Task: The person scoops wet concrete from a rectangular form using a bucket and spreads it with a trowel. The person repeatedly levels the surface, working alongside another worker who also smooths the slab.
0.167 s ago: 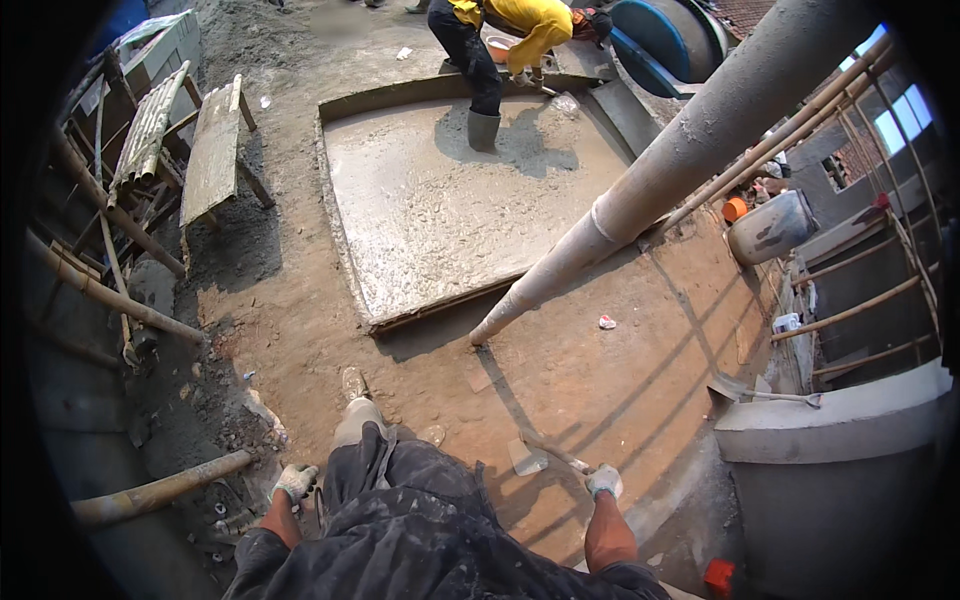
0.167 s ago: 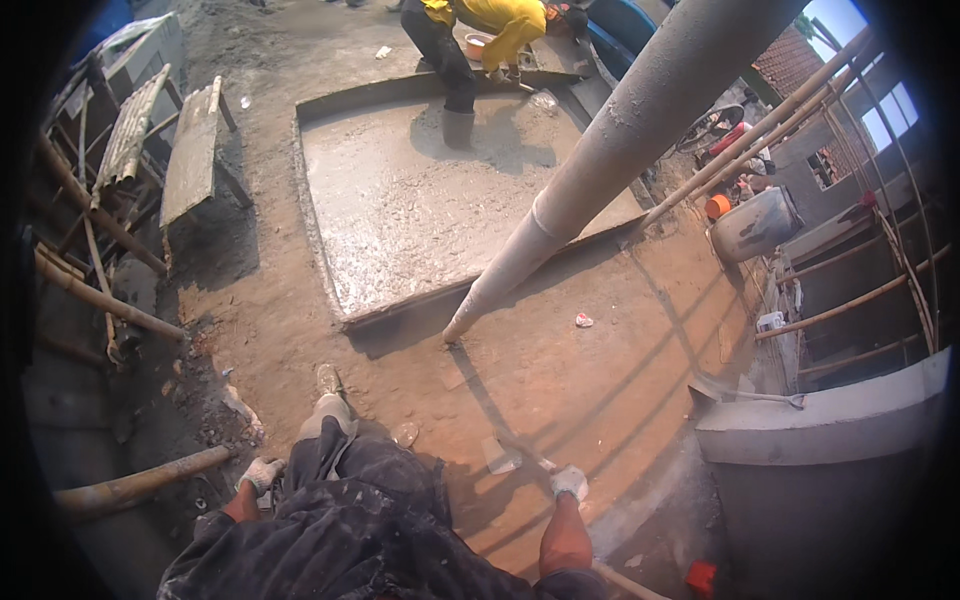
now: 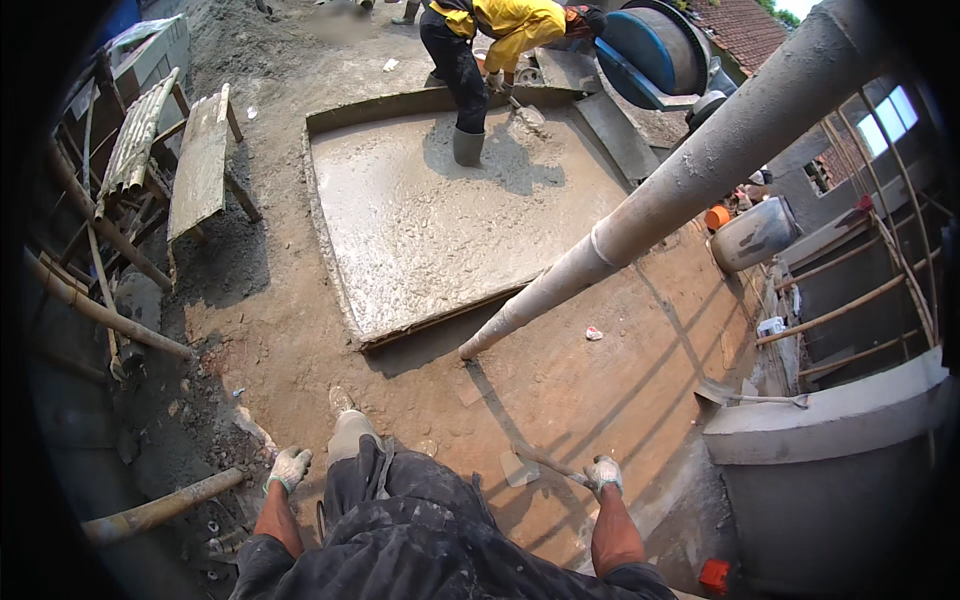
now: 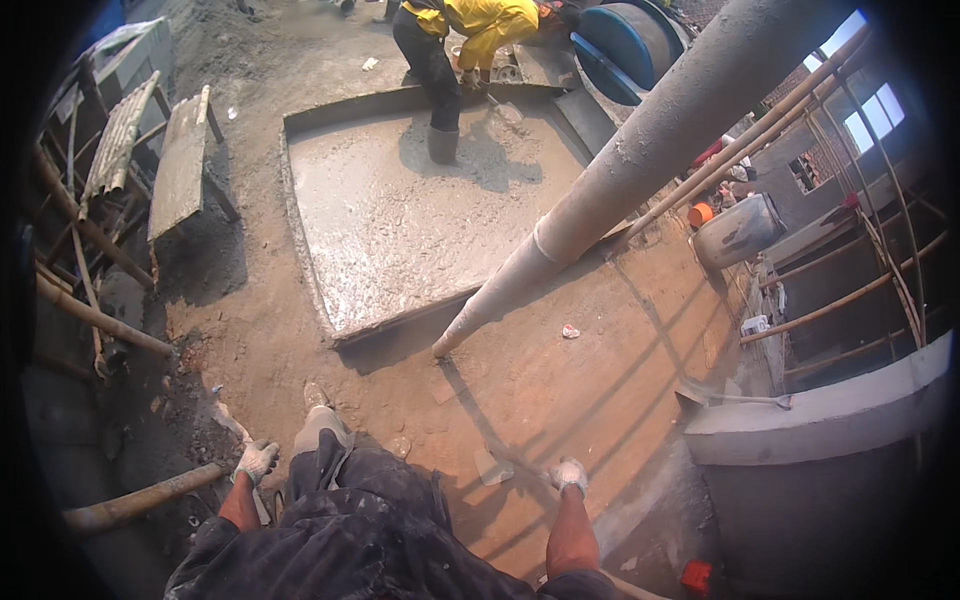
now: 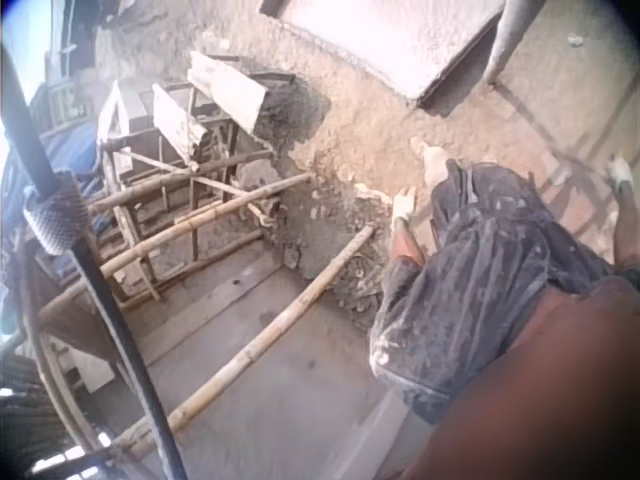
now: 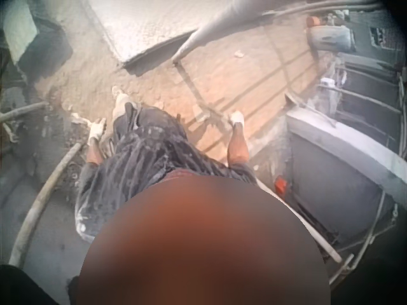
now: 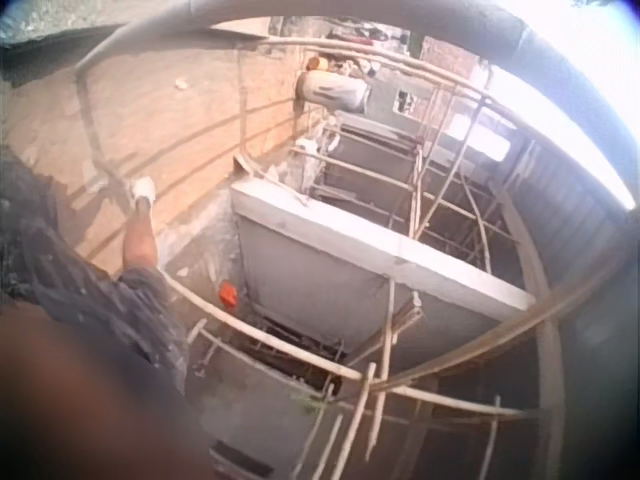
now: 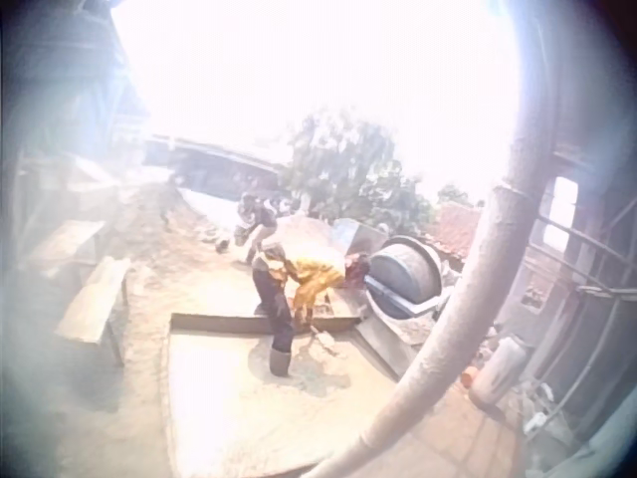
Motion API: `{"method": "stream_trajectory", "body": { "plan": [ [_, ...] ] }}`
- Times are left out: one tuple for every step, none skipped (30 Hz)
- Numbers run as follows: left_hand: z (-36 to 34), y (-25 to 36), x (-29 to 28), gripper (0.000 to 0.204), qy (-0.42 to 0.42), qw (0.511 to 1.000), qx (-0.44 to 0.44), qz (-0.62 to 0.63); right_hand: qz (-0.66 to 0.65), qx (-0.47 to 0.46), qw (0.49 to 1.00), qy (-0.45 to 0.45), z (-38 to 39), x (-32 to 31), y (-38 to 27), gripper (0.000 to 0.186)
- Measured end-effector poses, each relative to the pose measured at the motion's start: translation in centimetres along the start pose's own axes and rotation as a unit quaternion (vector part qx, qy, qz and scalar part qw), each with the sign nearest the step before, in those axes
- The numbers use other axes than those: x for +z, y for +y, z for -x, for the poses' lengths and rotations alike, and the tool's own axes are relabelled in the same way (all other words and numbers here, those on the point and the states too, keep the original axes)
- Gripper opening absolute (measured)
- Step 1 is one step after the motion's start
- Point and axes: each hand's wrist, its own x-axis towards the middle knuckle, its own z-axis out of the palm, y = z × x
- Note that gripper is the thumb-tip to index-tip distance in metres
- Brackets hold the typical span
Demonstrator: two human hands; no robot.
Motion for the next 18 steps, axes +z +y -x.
{"method": "stream_trajectory", "body": {
  "plan": [
    [-1.3, 0.9, -0.3, 0.034, 0.008, 1.000, 0.018, 0.004, -0.031, -0.030, 0.999, -0.011, 0.1, -1.4, -2.1, 0.058],
    [-2.4, 1.6, -0.5, 0.034, 0.004, 0.999, 0.035, 0.032, -0.194, -0.022, 0.978, -0.068, 0.5, -3.1, -4.5, 0.059],
    [-3.5, 2.2, -0.7, 0.033, 0.003, 0.998, 0.043, 0.055, -0.317, 0.052, 0.935, -0.151, 1.2, -5.0, -7.4, 0.060],
    [-4.5, 2.6, -1.0, 0.033, 0.001, 0.996, 0.052, 0.075, -0.228, -0.097, 0.962, -0.119, 2.1, -7.2, -10.8, 0.059],
    [-5.4, 2.9, -1.2, 0.033, -0.009, 0.996, 0.038, 0.076, -0.118, -0.202, 0.967, -0.097, 3.4, -9.6, -14.4, 0.059],
    [-6.3, 3.0, -1.7, 0.034, -0.017, 0.997, 0.019, 0.074, -0.083, -0.313, 0.944, -0.070, 4.8, -12.4, -18.5, 0.059],
    [-7.2, 3.0, -2.1, 0.034, -0.034, 0.997, -0.001, 0.074, -0.096, -0.393, 0.914, -0.035, 6.5, -15.5, -22.6, 0.058],
    [-7.8, 2.7, -2.8, 0.036, -0.052, 0.997, -0.008, 0.061, -0.127, -0.417, 0.900, -0.025, 8.3, -18.8, -27.3, 0.055],
    [-8.6, 2.4, -3.8, 0.038, -0.070, 0.997, -0.021, 0.040, -0.141, -0.468, 0.872, -0.016, 10.4, -22.6, -31.8, 0.054],
    [-9.0, 1.9, -4.9, 0.039, -0.089, 0.995, 0.034, -0.003, -0.126, -0.476, 0.870, 0.021, 12.4, -26.3, -36.7, 0.053],
    [-10.3, 1.9, -5.9, 0.040, -0.148, 0.985, 0.073, 0.042, -0.107, -0.495, 0.862, 0.007, 14.6, -30.5, -41.4, 0.050],
    [-10.5, 1.3, -7.8, 0.039, -0.157, 0.985, 0.068, -0.039, -0.075, -0.578, 0.803, 0.124, 16.7, -34.4, -46.2, 0.046],
    [-10.8, 1.0, -9.6, 0.038, -0.142, 0.989, 0.004, -0.035, -0.029, -0.591, 0.796, 0.125, 18.9, -38.6, -51.0, 0.043],
    [-11.0, 0.9, -11.4, 0.038, -0.137, 0.989, -0.024, -0.045, -0.010, -0.645, 0.749, 0.151, 21.0, -42.2, -55.4, 0.038],
    [-11.2, 1.0, -13.5, 0.037, -0.127, 0.990, -0.041, -0.044, 0.033, -0.712, 0.675, 0.191, 23.1, -45.9, -60.0, 0.039],
    [-11.5, 1.6, -15.8, 0.036, -0.117, 0.991, -0.049, -0.042, 0.025, -0.747, 0.624, 0.229, 25.3, -49.1, -64.0, 0.043],
    [-11.9, 2.4, -17.7, 0.035, -0.107, 0.992, -0.053, -0.037, 0.065, -0.744, 0.618, 0.246, 27.3, -52.1, -68.2, 0.043],
    [-12.2, 3.3, -19.4, 0.035, -0.097, 0.993, -0.053, -0.030, 0.066, -0.738, 0.607, 0.287, 29.4, -54.5, -71.6, 0.042]
  ]
}}
